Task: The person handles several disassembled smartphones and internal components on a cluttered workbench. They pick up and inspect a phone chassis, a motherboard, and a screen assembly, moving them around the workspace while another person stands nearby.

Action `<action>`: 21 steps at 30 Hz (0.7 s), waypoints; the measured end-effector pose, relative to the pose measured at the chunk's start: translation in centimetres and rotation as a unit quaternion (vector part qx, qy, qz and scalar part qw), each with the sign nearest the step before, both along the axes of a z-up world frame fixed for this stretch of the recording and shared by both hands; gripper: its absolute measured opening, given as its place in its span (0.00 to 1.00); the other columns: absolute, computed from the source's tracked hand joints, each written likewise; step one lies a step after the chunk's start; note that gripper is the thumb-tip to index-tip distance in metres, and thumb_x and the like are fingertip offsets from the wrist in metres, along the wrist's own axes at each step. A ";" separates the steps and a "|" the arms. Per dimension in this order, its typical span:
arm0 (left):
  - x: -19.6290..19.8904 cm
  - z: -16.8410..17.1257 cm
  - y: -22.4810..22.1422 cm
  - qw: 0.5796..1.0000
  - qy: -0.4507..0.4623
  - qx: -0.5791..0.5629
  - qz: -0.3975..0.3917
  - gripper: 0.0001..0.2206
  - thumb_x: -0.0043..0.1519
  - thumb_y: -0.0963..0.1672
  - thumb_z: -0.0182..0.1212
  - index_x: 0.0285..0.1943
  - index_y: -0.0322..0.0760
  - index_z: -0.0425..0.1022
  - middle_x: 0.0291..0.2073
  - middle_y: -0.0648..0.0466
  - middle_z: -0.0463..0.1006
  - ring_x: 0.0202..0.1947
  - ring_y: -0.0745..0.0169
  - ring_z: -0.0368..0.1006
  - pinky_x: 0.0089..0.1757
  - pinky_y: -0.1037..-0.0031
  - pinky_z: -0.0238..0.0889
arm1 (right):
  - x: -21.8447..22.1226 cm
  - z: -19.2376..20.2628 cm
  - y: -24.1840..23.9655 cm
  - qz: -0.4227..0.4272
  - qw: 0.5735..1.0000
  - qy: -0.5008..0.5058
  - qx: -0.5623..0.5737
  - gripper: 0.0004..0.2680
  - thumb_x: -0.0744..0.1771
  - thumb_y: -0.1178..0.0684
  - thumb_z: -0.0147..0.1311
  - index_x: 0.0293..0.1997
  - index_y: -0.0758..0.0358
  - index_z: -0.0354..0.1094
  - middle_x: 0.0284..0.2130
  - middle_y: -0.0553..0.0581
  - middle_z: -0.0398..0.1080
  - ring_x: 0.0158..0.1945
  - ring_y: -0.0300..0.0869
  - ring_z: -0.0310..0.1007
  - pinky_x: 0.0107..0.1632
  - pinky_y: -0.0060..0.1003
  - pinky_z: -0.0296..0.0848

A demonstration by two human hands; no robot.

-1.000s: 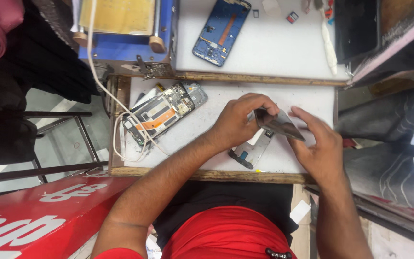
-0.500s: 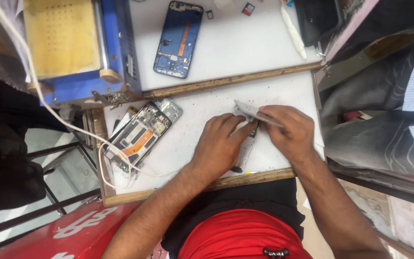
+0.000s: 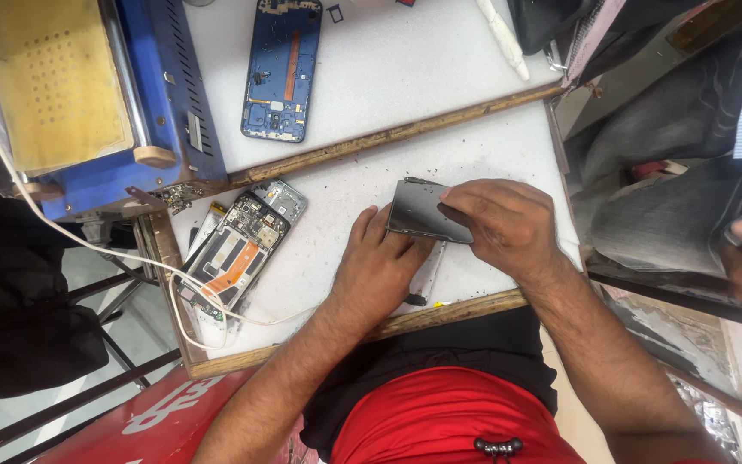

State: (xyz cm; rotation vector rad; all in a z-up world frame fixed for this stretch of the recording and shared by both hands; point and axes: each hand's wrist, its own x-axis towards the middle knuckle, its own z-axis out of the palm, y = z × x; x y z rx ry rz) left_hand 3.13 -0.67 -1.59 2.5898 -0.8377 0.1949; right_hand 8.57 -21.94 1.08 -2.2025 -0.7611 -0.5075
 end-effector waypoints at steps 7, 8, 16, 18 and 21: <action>-0.1 0.9 0.1 1.000 -0.001 0.016 -0.025 0.16 0.63 0.43 0.59 0.60 0.40 0.78 0.55 0.46 0.75 0.61 0.43 0.68 0.62 0.42 0.57 | -0.1 0.0 -0.1 -0.005 1.000 -0.003 0.002 0.08 0.64 0.65 0.66 0.43 0.60 0.75 0.37 0.53 0.79 0.42 0.43 0.82 0.40 0.35 0.80; -0.1 1.1 0.1 0.999 -0.003 0.022 -0.028 0.16 0.63 0.43 0.59 0.60 0.40 0.78 0.55 0.45 0.75 0.60 0.44 0.69 0.62 0.42 0.58 | -0.1 0.1 0.0 -0.007 1.000 -0.003 0.003 0.08 0.65 0.65 0.66 0.43 0.60 0.75 0.36 0.53 0.79 0.42 0.43 0.82 0.41 0.35 0.80; 0.4 2.3 0.2 0.996 -0.034 0.059 -0.061 0.19 0.62 0.42 0.57 0.62 0.33 0.76 0.53 0.42 0.75 0.57 0.42 0.71 0.62 0.48 0.61 | -0.1 -0.1 0.0 -0.017 1.000 -0.010 0.002 0.08 0.64 0.67 0.64 0.43 0.60 0.76 0.36 0.53 0.79 0.41 0.43 0.82 0.41 0.35 0.81; 0.6 2.3 0.4 0.995 -0.029 0.061 -0.077 0.19 0.62 0.42 0.57 0.63 0.31 0.76 0.52 0.41 0.75 0.55 0.41 0.71 0.62 0.48 0.61 | -0.2 -0.1 0.0 -0.017 1.000 -0.004 0.005 0.08 0.64 0.66 0.65 0.43 0.61 0.76 0.36 0.53 0.79 0.41 0.43 0.82 0.41 0.35 0.80; 0.8 2.3 0.6 0.993 -0.034 0.074 -0.081 0.19 0.62 0.42 0.57 0.63 0.31 0.75 0.54 0.40 0.75 0.57 0.40 0.71 0.62 0.49 0.61 | -0.2 -0.2 -0.1 -0.016 1.000 0.006 0.013 0.08 0.63 0.64 0.68 0.43 0.61 0.75 0.36 0.54 0.79 0.41 0.43 0.82 0.41 0.35 0.80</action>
